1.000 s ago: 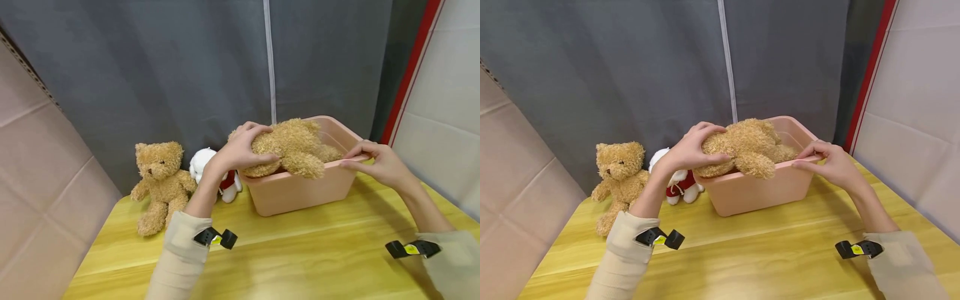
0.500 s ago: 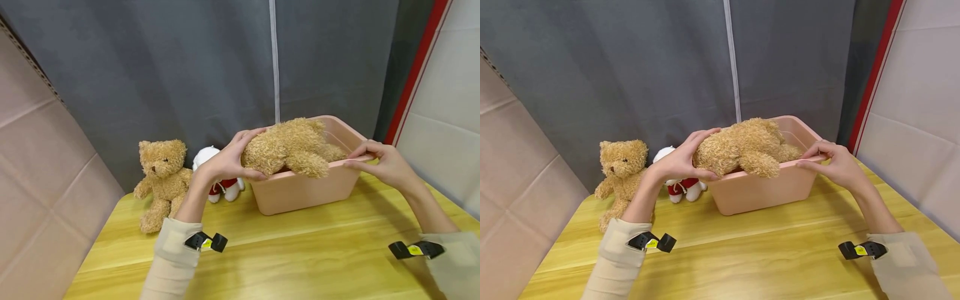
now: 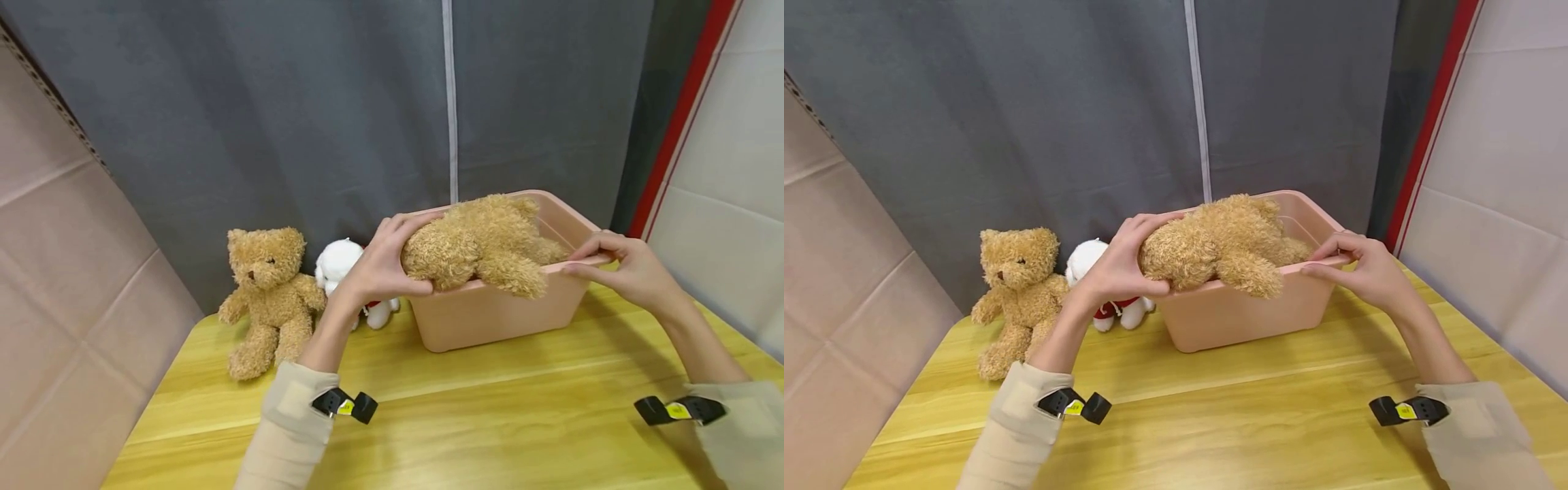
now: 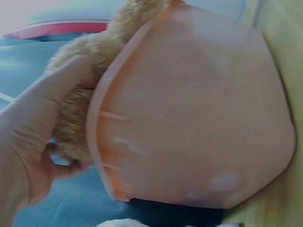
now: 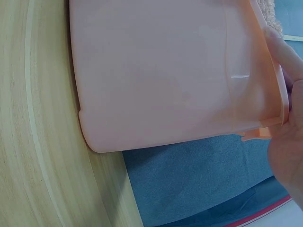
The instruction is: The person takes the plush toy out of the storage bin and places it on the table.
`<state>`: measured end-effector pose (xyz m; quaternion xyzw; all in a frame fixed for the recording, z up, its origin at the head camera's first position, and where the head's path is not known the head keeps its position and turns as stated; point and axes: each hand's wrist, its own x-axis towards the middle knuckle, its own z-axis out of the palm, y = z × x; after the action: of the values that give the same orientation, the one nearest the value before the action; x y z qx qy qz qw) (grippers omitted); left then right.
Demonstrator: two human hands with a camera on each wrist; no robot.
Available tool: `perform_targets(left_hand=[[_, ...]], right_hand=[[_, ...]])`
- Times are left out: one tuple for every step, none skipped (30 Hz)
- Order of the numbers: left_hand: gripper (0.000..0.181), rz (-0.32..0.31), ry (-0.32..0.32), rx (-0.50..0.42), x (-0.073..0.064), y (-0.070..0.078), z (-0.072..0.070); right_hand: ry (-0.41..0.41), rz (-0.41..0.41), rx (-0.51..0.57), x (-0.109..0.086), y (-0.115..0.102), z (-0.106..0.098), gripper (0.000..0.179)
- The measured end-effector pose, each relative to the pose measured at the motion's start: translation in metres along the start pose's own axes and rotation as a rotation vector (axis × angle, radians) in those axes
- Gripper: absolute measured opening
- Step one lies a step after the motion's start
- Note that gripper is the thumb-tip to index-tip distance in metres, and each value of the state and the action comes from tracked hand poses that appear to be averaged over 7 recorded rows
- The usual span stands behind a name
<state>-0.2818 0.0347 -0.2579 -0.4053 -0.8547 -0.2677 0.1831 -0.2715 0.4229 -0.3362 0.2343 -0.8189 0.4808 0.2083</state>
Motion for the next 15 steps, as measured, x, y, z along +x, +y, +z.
perform_targets(left_hand=[[0.098,0.01,0.044,0.002,-0.001,0.001,0.001],[0.096,0.018,0.089,0.003,-0.001,0.002,0.002],[0.094,0.03,0.133,-0.002,-0.001,0.003,0.003],[0.091,0.045,0.179,-0.008,0.0,0.004,0.003],[0.089,0.063,0.222,-0.02,0.0,0.005,0.004],[0.087,0.078,0.262,-0.034,0.001,0.006,0.004],[0.085,0.092,0.301,-0.057,0.001,0.007,0.004],[0.083,0.11,0.336,-0.08,0.002,0.009,0.004],[0.082,0.123,0.372,-0.101,0.002,0.01,0.004],[0.081,0.135,0.407,-0.122,0.002,0.012,0.003],[0.081,0.148,0.442,-0.146,0.002,0.013,0.002],[0.08,0.162,0.476,-0.168,0.002,0.015,0.0],[0.079,0.177,0.511,-0.187,0.002,0.017,-0.002],[0.079,0.193,0.548,-0.198,0.002,0.019,-0.005],[0.078,0.205,0.586,-0.209,0.002,0.022,-0.008]], right_hand=[[-0.001,0.0,0.005,0.0,0.0,0.0,0.015],[-0.001,-0.004,0.009,0.0,0.0,0.0,0.015],[-0.002,-0.011,0.011,0.0,0.0,0.0,0.015],[-0.003,-0.016,0.012,0.0,0.0,0.0,0.015],[-0.004,-0.017,0.013,0.0,0.0,0.0,0.015],[-0.005,-0.019,0.012,0.0,0.0,0.0,0.015],[-0.006,-0.019,0.01,0.0,0.0,0.0,0.015],[-0.007,-0.019,0.006,-0.001,-0.001,0.001,0.015],[-0.008,-0.018,0.003,-0.001,-0.001,0.001,0.015],[-0.008,-0.014,0.003,-0.001,-0.001,0.001,0.015],[-0.009,-0.012,0.001,-0.001,-0.001,0.001,0.015],[-0.01,-0.01,-0.002,-0.001,-0.001,0.001,0.015],[-0.008,-0.007,-0.004,-0.001,-0.001,0.0,0.015],[-0.006,-0.004,-0.007,-0.001,0.0,0.0,0.015],[-0.002,0.0,-0.011,-0.001,0.0,-0.001,0.015]])
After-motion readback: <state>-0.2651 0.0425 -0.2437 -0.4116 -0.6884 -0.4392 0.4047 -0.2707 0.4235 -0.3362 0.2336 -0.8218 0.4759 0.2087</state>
